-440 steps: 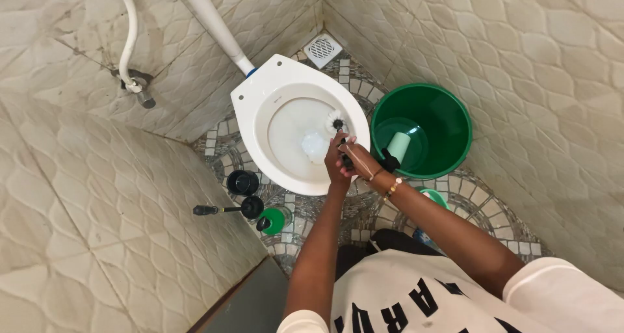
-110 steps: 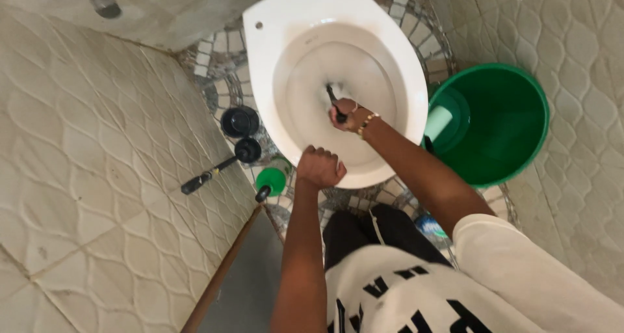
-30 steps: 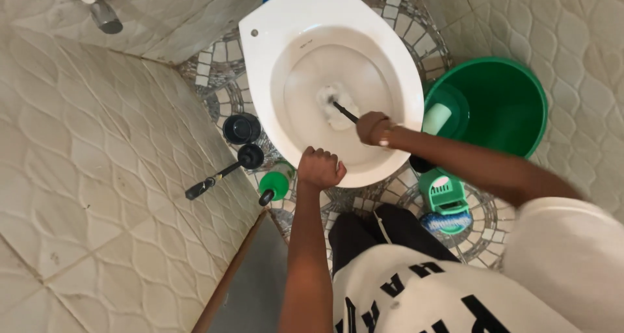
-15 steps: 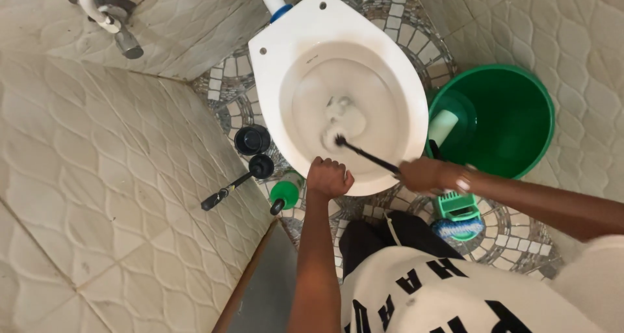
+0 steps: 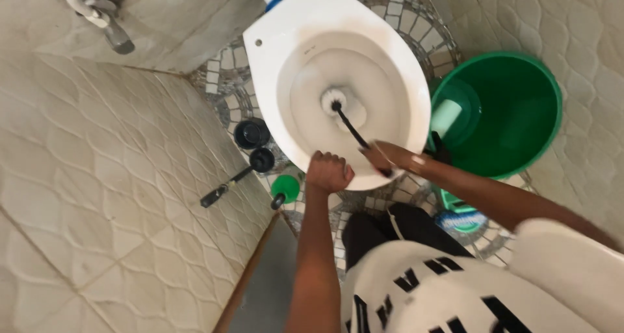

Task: The person pours liquid from a green bottle into a toilet bowl and then scrubs the interior surfaces with a toilet brush.

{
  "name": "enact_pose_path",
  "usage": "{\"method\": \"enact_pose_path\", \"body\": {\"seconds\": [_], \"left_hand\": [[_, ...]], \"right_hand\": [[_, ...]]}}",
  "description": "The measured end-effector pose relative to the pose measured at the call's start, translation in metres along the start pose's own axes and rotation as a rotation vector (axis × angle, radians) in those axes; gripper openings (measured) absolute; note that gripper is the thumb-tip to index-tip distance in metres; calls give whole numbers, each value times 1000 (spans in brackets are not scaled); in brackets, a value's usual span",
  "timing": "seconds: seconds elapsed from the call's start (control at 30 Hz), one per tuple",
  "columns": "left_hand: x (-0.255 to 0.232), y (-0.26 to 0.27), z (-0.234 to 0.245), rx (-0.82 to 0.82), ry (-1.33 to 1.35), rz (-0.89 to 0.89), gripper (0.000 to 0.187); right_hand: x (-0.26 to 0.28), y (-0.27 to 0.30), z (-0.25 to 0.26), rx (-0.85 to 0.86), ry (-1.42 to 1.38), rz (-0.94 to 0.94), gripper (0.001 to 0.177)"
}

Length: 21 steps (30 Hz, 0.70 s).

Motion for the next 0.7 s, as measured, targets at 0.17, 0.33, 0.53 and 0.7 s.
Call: {"method": "enact_pose_path", "body": {"seconds": [0.17,0.33,0.53,0.7], "left_hand": [[0,2,2,-55,8,22,32],[-3,-1,2,-64,-21,-5,31],[-2,-4,0,-9,-21,7,31],[2,-1,-2,31,-23,11,35]], "right_hand": [[-5,110,63,167,108,7,44],[13,91,120,157,254,-133,39],[12,-25,126,117,404,-209,34],[17,-99,92,150,588,-220,30]]}}
Point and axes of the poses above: each hand's wrist, its own y-axis away from the middle knuckle, its own z-axis out of the back of the hand, x = y × z, the point moved 4 cm from there along -y, towards the middle knuckle, and after that the axes turned 15 degrees about -y, right-handed, at the moved point
